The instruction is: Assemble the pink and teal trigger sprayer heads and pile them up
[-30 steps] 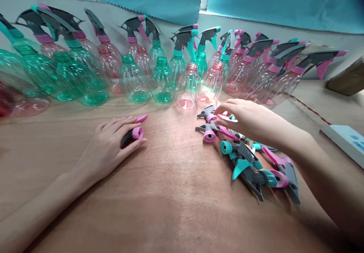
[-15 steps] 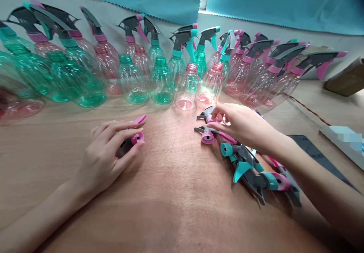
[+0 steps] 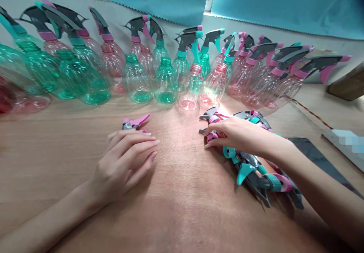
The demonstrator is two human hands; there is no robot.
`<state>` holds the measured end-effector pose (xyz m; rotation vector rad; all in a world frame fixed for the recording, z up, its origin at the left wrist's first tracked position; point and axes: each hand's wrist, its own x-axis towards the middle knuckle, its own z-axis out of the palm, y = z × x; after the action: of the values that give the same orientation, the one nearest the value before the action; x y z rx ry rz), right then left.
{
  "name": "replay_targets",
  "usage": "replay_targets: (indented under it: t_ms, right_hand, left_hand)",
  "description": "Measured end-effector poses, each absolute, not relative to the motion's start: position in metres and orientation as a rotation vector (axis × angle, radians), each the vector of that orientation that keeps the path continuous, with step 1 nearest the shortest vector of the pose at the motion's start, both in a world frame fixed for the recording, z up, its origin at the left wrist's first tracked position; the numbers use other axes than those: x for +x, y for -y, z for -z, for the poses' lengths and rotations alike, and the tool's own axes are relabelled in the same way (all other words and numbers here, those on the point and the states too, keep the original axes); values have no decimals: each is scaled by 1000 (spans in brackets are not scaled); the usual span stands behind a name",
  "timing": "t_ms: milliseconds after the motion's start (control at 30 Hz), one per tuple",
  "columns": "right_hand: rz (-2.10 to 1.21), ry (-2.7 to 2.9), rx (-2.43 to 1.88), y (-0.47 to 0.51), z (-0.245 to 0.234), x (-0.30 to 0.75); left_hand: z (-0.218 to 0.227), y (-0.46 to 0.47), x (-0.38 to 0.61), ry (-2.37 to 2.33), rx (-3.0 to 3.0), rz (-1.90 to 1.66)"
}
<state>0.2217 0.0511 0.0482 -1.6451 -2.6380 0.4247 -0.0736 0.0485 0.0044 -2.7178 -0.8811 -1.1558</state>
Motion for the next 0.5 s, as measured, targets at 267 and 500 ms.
replay_targets:
  t_ms: [267, 500]
  right_hand:
    - [-505, 2467, -1749, -39, -70, 221]
    - [-1102, 2112, -1413, -19, -78, 198]
  left_hand:
    - [-3, -44, -66, 720, -2780, 1151]
    - [-1, -34, -35, 727, -2848, 1229]
